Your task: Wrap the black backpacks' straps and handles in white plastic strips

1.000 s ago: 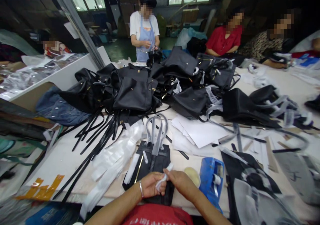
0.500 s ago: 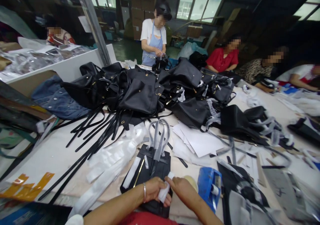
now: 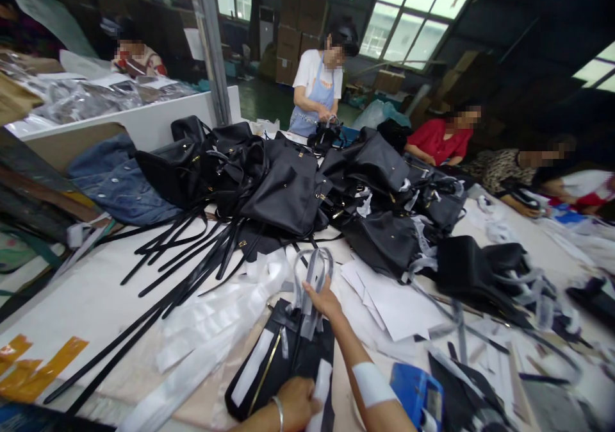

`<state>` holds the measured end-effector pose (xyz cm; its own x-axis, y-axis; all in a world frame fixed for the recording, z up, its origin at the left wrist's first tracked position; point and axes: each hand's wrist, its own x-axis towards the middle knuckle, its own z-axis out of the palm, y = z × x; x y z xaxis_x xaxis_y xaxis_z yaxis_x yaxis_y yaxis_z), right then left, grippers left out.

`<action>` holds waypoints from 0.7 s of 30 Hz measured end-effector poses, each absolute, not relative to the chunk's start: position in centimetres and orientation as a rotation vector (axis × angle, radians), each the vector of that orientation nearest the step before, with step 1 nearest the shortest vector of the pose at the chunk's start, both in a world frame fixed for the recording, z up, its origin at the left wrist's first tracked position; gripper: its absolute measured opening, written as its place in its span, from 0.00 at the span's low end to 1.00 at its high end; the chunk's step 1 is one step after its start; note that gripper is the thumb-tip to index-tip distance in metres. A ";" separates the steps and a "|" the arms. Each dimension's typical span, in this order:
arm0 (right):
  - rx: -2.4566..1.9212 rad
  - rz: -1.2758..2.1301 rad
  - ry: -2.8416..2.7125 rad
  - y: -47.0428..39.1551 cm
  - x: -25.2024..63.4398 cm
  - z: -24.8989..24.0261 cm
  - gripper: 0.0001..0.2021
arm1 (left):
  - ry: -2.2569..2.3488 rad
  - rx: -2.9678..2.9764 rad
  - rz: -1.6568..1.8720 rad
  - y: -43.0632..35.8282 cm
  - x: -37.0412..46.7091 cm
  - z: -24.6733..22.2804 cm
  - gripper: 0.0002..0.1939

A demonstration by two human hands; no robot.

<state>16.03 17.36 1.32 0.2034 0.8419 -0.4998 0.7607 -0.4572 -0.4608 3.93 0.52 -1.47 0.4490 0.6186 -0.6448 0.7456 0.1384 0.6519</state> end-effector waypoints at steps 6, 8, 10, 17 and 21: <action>-2.476 0.908 -1.660 20.3 9.8 -0.4 0.51 | 1.188 1.660 -0.179 1.0 4.1 -2.0 0.13; -2.478 0.942 -1.649 20.7 10.0 -0.7 0.47 | 1.181 1.666 -0.195 1.0 4.1 -2.1 0.14; -2.470 1.011 -1.622 21.2 10.9 -0.9 0.46 | 1.187 1.655 -0.183 0.9 4.0 -2.4 0.14; -2.396 1.086 -1.660 21.5 11.5 -1.0 0.58 | 1.151 1.588 -0.107 0.9 4.2 -3.1 0.11; -2.359 1.039 -1.734 20.9 9.7 -0.8 0.47 | 1.153 1.565 -0.104 0.9 4.2 -3.1 0.09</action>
